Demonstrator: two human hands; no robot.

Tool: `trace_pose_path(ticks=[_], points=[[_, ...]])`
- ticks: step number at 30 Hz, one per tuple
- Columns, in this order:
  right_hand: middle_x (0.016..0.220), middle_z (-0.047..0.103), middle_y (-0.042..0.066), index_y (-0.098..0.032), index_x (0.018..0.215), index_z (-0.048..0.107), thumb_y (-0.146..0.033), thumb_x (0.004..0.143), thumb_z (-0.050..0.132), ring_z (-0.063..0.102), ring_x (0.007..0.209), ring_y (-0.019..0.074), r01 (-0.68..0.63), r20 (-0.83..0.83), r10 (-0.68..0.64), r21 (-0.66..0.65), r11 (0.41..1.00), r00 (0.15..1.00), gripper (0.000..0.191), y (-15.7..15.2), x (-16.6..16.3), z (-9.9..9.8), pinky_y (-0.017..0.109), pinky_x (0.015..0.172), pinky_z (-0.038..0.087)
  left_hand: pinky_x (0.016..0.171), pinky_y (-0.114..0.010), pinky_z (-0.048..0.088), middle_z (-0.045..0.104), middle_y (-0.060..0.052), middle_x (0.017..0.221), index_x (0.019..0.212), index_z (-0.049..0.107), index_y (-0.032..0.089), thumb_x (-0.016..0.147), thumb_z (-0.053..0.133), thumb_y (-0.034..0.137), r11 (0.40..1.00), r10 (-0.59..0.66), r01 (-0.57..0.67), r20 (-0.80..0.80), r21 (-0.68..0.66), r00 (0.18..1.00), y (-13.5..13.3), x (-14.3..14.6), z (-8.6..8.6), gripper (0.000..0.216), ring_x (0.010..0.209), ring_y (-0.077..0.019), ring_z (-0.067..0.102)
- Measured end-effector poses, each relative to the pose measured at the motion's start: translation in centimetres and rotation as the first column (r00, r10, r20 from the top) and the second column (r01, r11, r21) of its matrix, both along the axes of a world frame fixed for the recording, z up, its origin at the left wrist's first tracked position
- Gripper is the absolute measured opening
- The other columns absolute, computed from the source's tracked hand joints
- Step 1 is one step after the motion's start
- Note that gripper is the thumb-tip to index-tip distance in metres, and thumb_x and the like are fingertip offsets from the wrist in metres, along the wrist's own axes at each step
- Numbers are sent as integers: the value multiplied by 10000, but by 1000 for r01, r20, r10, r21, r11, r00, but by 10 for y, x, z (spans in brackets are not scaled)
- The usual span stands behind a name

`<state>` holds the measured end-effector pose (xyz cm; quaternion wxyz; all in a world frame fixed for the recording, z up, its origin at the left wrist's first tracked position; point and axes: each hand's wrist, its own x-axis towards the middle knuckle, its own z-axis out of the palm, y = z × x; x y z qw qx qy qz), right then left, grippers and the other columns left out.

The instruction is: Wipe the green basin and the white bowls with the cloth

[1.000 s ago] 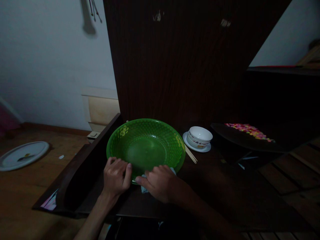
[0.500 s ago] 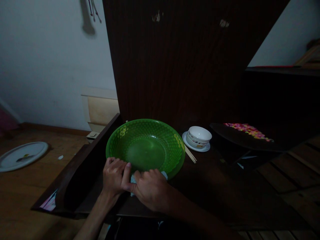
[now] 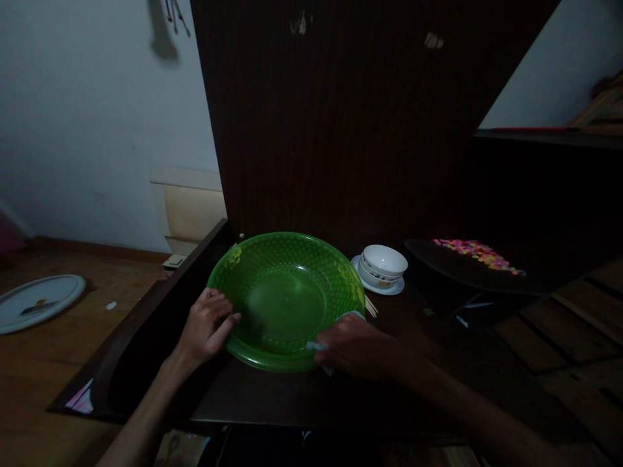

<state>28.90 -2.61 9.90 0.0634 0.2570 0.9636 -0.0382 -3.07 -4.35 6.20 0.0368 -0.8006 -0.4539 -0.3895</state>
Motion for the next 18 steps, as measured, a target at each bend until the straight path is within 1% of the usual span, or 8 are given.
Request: trace_pose_path(ticks=[4, 8, 10, 12, 13, 14, 16, 18], points=[[744, 714, 60, -162, 805, 627, -444, 1072, 240, 635, 659, 157, -13, -54, 15, 38, 999, 998, 548, 14, 12, -5, 295, 589, 288, 676, -393, 424, 458, 12, 456, 485, 377, 242, 847, 479, 291, 995, -26, 28, 22, -100, 999, 13, -7, 4, 379, 472, -175, 459], [727, 717, 60, -167, 805, 641, -464, 1064, 243, 615, 613, 155, 30, -63, -24, 97, 995, 998, 560, 13, 7, -11, 310, 565, 222, 747, -414, 491, 464, 15, 447, 476, 409, 258, 834, 497, 346, 990, 0, 7, 54, -143, 999, 21, -11, 4, 379, 480, -187, 478], [731, 723, 67, -168, 811, 654, -469, 1062, 236, 620, 613, 163, 56, -50, -51, 109, 992, 997, 573, 10, 3, -12, 316, 558, 197, 822, -423, 521, 499, 10, 466, 491, 458, 263, 842, 505, 358, 991, 21, -12, 70, -136, 997, 18, -12, 5, 367, 526, -203, 540], [736, 728, 71, -168, 811, 666, -469, 1062, 229, 627, 619, 168, 84, -42, -80, 108, 991, 996, 587, 7, -1, -12, 316, 556, 191, 857, -410, 535, 583, -5, 540, 557, 550, 258, 853, 528, 351, 996, 33, -26, 83, -84, 996, 9, -6, 7, 311, 613, -217, 618], [738, 729, 72, -169, 810, 671, -471, 1062, 228, 630, 620, 170, 100, -43, -96, 108, 989, 994, 592, 5, -3, -12, 314, 557, 193, 828, -390, 544, 631, -19, 599, 617, 602, 250, 857, 543, 339, 999, 36, -33, 86, -43, 996, 4, -1, 8, 263, 657, -220, 646], [739, 730, 71, -170, 809, 675, -476, 1061, 230, 632, 620, 172, 119, -46, -115, 111, 987, 992, 596, 2, -6, -13, 313, 558, 198, 755, -358, 548, 680, -42, 684, 683, 643, 236, 866, 554, 322, 1000, 28, -27, 66, -9, 997, -3, 6, 9, 221, 695, -221, 665], [741, 732, 71, -176, 814, 682, -493, 1058, 239, 638, 622, 179, 164, -68, -156, 127, 978, 985, 596, -4, -14, -14, 310, 562, 216, 588, -293, 496, 649, -39, 640, 685, 633, 213, 901, 532, 238, 999, -15, 15, -16, 29, 1000, -16, 27, 11, 240, 590, -181, 620], [736, 729, 75, -179, 823, 687, -512, 1052, 254, 643, 628, 188, 210, -110, -195, 156, 965, 975, 592, -12, -23, -17, 307, 570, 245, 549, -283, 460, 638, -37, 629, 685, 623, 200, 911, 525, 197, 996, -20, 29, -112, 85, 994, -28, 52, 10, 247, 557, -167, 596]])
